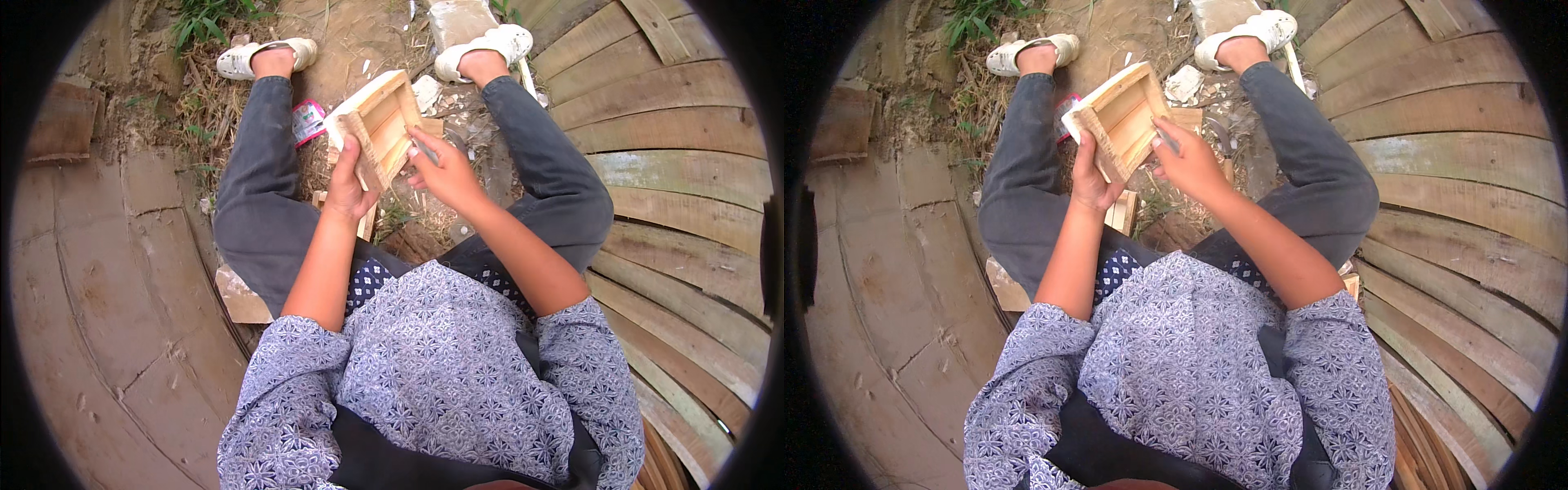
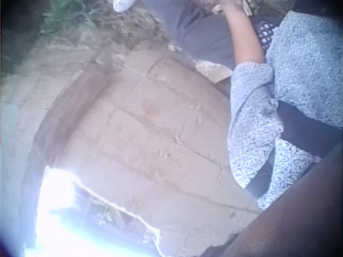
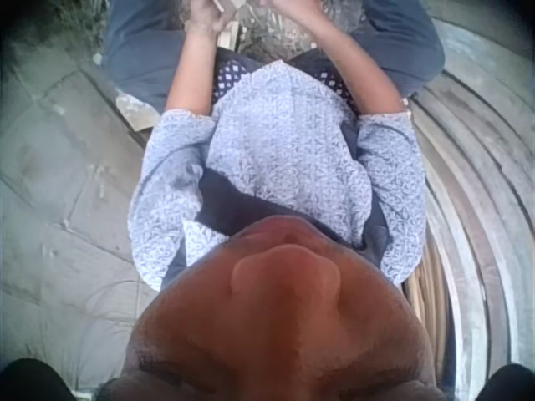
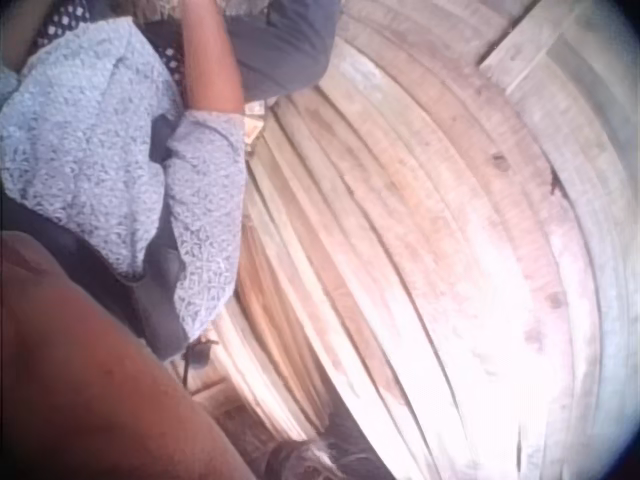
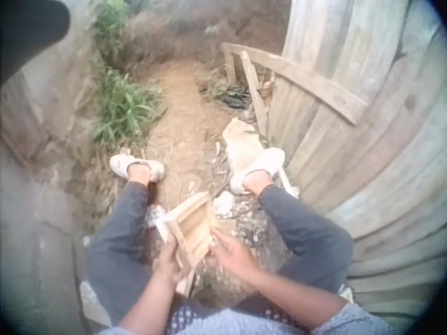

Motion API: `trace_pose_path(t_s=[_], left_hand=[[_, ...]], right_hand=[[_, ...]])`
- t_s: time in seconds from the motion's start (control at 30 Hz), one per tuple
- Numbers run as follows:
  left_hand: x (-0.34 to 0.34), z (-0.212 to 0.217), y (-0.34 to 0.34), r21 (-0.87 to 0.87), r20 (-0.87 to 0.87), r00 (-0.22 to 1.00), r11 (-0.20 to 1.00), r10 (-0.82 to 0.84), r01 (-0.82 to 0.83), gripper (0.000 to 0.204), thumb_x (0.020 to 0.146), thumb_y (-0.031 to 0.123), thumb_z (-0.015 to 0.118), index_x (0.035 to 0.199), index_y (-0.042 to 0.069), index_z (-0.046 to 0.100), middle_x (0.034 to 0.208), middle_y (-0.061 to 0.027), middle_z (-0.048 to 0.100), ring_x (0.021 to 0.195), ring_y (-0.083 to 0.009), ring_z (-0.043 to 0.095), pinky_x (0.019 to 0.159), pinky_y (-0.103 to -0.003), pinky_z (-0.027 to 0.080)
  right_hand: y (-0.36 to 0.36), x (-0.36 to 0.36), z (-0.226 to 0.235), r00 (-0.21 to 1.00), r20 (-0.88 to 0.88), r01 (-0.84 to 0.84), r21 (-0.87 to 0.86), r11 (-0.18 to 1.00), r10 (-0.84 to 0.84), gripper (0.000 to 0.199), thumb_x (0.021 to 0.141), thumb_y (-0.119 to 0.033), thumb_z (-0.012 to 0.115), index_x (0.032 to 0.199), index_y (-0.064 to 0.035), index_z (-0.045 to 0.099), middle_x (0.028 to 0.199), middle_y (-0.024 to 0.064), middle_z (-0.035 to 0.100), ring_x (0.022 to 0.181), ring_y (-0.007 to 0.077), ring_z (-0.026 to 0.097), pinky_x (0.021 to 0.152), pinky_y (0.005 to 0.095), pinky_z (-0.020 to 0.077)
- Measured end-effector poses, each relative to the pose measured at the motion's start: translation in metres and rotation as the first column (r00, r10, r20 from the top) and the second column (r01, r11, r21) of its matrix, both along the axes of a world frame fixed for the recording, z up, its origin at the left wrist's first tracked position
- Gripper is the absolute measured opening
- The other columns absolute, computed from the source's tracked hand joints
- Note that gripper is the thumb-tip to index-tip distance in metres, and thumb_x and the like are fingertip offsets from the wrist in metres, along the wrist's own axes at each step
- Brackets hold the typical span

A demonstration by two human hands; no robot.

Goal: The person assembles a small wooden box by fitting together several flat wooden pieces. They use a small knife to carve and adjust the joints, then fit the lid onto the base.

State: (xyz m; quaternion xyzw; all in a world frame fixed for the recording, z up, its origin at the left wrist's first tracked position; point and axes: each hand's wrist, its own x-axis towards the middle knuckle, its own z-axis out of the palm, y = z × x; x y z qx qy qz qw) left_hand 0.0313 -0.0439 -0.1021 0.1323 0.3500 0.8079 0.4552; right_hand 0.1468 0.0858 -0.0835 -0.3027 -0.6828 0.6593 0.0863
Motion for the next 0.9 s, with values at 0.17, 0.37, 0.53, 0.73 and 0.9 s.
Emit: trace_pose_path(t_s=[0.17, 0.37, 0.53, 0.73, 0.9], left_hand=[[-0.009, 0.018, 0.001, 0.007, -0.045, 0.999, 1.000, -0.025, 0.026, 0.072, 0.099, 0.053, 0.047, 0.146, 0.001, 0.036, 0.141, -0.0212, 0.050, 0.128, -0.0361, 0.053, 0.103, -0.052, 0.048], [-0.013, 0.002, -0.001, -0.081, -0.227, 0.971, 0.992, 0.075, -0.096, 0.065, 0.098, 0.039, 0.058, 0.142, -0.004, 0.035, 0.134, -0.0232, 0.053, 0.121, -0.0350, 0.059, 0.091, -0.051, 0.058], [-0.001, 0.009, 0.021, -0.036, -0.207, 0.970, 0.990, 0.127, -0.137, 0.050, 0.094, 0.017, 0.065, 0.134, -0.005, 0.045, 0.123, -0.0164, 0.061, 0.106, -0.0240, 0.065, 0.086, -0.038, 0.060], [-0.003, -0.001, 0.010, -0.071, -0.280, 0.945, 0.978, 0.171, -0.198, 0.050, 0.090, 0.012, 0.068, 0.132, -0.004, 0.046, 0.121, -0.0140, 0.061, 0.107, -0.0211, 0.063, 0.088, -0.035, 0.057], [-0.002, 0.006, 0.025, -0.055, -0.411, 0.881, 0.958, 0.235, -0.282, 0.051, 0.090, 0.017, 0.070, 0.130, -0.004, 0.048, 0.121, -0.0128, 0.060, 0.107, -0.0194, 0.061, 0.093, -0.033, 0.050]], right_hand=[[0.026, 0.012, -0.006, 0.994, -0.009, -0.076, 0.666, 0.742, 0.110, 0.038, 0.089, -0.011, 0.065, 0.128, -0.0071, 0.064, 0.106, 0.0150, 0.060, 0.100, 0.0272, 0.062, 0.086, 0.0365, 0.0507], [0.029, 0.008, 0.009, 0.956, -0.152, -0.074, 0.705, 0.705, 0.252, 0.036, 0.089, -0.003, 0.063, 0.125, -0.0047, 0.065, 0.114, 0.0128, 0.058, 0.102, 0.0231, 0.059, 0.085, 0.0327, 0.0483], [0.046, 0.024, 0.014, 0.961, -0.043, -0.194, 0.607, 0.771, 0.275, 0.037, 0.088, 0.001, 0.060, 0.124, -0.0033, 0.065, 0.114, 0.0120, 0.059, 0.093, 0.0215, 0.062, 0.078, 0.0287, 0.0505], [0.037, 0.012, 0.018, 0.976, -0.047, -0.144, 0.591, 0.794, 0.212, 0.033, 0.087, -0.001, 0.057, 0.118, -0.0027, 0.068, 0.129, 0.0139, 0.061, 0.106, 0.0278, 0.064, 0.089, 0.0340, 0.0512], [0.047, 0.003, 0.008, 0.929, -0.068, -0.186, 0.762, 0.620, 0.363, 0.045, 0.085, 0.004, 0.053, 0.127, -0.0049, 0.063, 0.143, 0.0130, 0.053, 0.118, 0.0308, 0.061, 0.093, 0.0380, 0.0514]])
